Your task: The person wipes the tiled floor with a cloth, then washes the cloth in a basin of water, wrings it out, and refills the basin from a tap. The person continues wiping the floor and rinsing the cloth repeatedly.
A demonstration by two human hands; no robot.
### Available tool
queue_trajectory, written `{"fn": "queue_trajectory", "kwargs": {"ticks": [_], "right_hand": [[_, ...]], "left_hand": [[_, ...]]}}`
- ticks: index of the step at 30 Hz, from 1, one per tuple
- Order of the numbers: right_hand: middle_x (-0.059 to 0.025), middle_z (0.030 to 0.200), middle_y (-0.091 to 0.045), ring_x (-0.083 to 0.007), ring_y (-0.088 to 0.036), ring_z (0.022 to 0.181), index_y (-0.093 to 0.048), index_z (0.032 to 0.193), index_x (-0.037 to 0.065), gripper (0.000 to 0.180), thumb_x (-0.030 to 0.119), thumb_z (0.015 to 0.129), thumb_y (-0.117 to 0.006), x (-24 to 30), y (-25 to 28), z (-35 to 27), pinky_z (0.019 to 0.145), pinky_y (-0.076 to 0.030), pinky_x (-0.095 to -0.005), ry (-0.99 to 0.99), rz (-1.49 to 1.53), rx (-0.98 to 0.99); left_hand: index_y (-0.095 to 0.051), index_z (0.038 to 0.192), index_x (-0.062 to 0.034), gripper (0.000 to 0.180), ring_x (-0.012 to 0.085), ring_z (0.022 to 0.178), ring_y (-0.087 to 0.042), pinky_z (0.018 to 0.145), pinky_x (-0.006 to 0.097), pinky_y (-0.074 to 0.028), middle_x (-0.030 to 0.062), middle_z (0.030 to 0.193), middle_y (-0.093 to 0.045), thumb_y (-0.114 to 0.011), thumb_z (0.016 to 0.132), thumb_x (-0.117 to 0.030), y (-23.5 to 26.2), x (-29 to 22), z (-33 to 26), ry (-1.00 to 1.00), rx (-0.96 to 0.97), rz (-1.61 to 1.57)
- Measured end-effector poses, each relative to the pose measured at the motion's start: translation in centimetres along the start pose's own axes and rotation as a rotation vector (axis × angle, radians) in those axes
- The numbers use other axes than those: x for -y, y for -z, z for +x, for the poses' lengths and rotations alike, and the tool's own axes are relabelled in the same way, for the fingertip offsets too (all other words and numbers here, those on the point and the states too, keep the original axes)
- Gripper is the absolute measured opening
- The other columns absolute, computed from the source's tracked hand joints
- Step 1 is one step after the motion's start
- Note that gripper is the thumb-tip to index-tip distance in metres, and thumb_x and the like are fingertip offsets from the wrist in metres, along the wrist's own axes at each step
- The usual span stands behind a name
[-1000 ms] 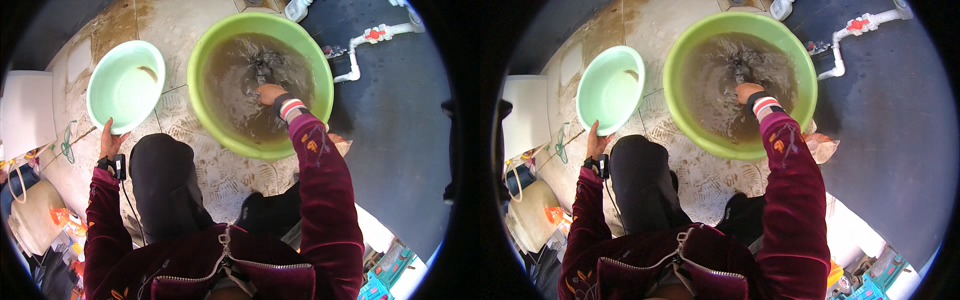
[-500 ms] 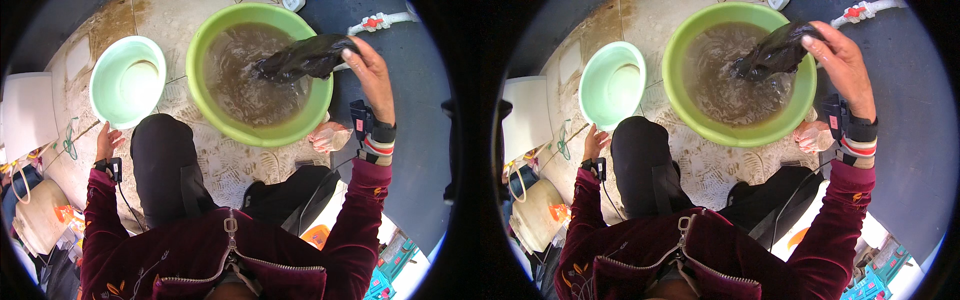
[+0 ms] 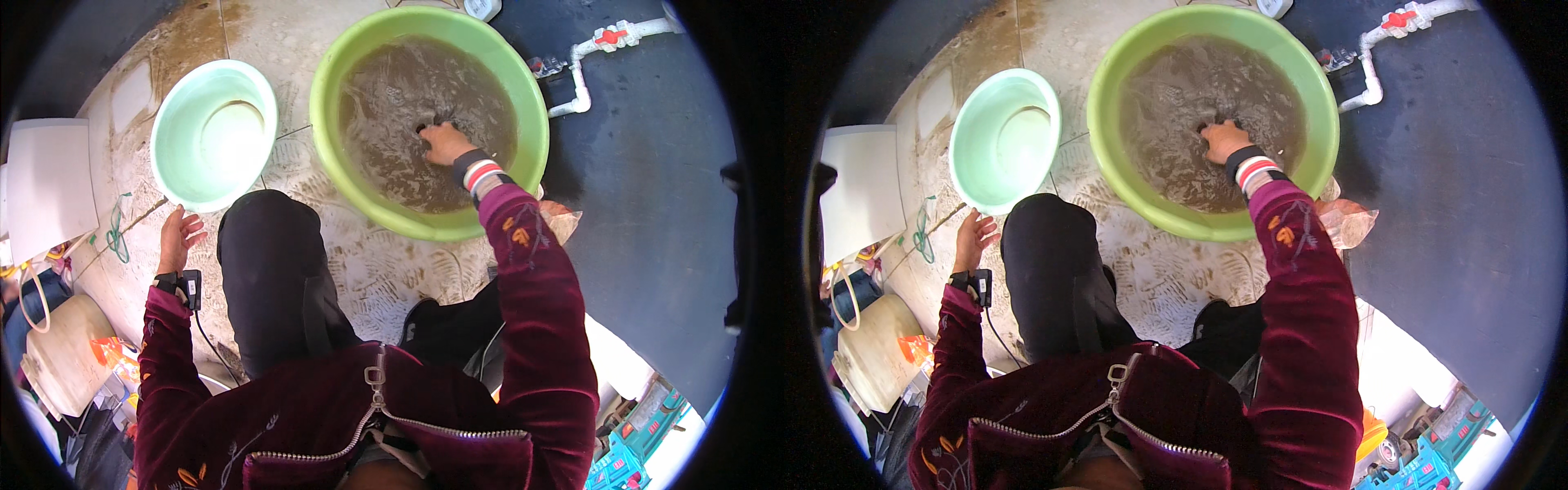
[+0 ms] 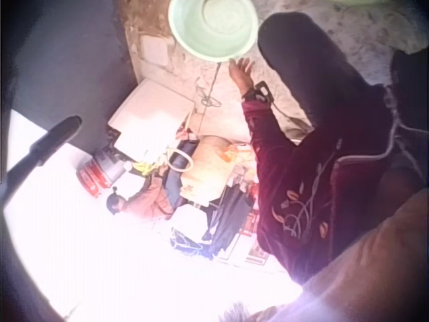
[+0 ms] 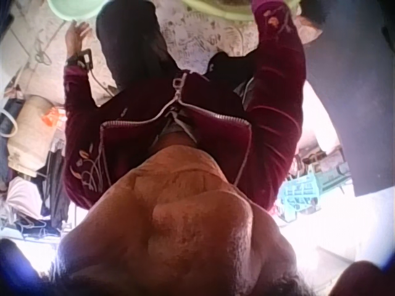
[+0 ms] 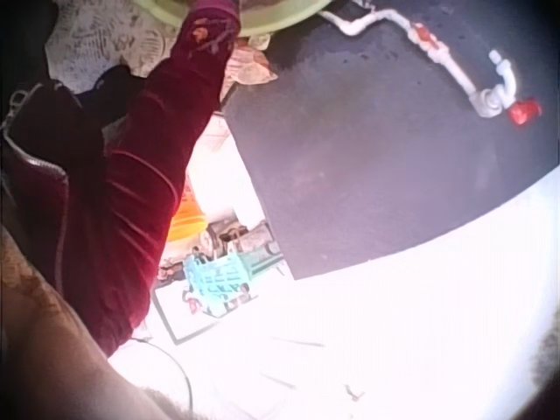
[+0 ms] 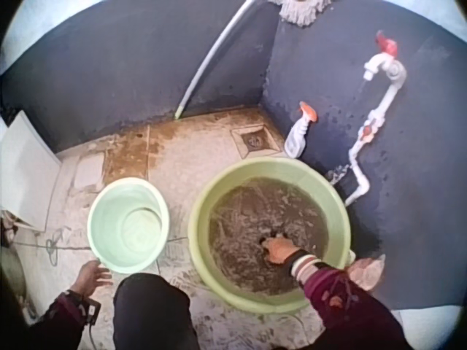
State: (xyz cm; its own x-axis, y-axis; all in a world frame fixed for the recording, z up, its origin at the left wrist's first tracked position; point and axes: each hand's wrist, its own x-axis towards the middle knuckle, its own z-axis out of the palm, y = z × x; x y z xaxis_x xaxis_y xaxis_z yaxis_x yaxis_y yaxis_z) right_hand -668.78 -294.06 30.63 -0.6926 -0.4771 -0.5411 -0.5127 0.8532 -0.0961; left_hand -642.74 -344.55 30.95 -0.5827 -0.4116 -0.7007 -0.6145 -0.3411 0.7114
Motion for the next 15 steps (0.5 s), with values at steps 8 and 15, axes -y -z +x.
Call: {"fn": "queue_trajectory", "kwargs": {"ticks": [8, 15], "right_hand": [[-0.0157, 0.107, -0.061, -0.0281, -0.057, 0.101, -0.057, 0.113, 0.003, 0.040, 0.027, 0.082, -0.060, -1.3, 5.0, -3.9, 0.088, -0.044, -0.0353, 0.162, 0.383, 0.068], [0.0022, 0.097, -0.061, -0.0055, -0.054, 0.089, -0.060, 0.108, 0.004, 0.028, 0.023, 0.088, -0.059, -3.4, 19.7, -15.2, 0.081, -0.044, -0.0233, 0.246, 0.975, -0.357]], "left_hand": [[-0.047, 0.117, 0.0009, 0.052, 0.0187, 0.075, -0.059, 0.061, 0.033, -0.055, 0.0136, 0.096, -0.057, -0.054, 0.086, -0.040, 0.2, -5.6, -2.0, -0.047, -0.031, 0.251], [-0.048, 0.117, 0.0007, 0.049, 0.0189, 0.081, -0.059, 0.067, 0.033, -0.055, 0.0142, 0.101, -0.057, -0.054, 0.087, -0.037, -1.7, -11.6, -1.7, -0.240, -0.014, 0.251]]}}
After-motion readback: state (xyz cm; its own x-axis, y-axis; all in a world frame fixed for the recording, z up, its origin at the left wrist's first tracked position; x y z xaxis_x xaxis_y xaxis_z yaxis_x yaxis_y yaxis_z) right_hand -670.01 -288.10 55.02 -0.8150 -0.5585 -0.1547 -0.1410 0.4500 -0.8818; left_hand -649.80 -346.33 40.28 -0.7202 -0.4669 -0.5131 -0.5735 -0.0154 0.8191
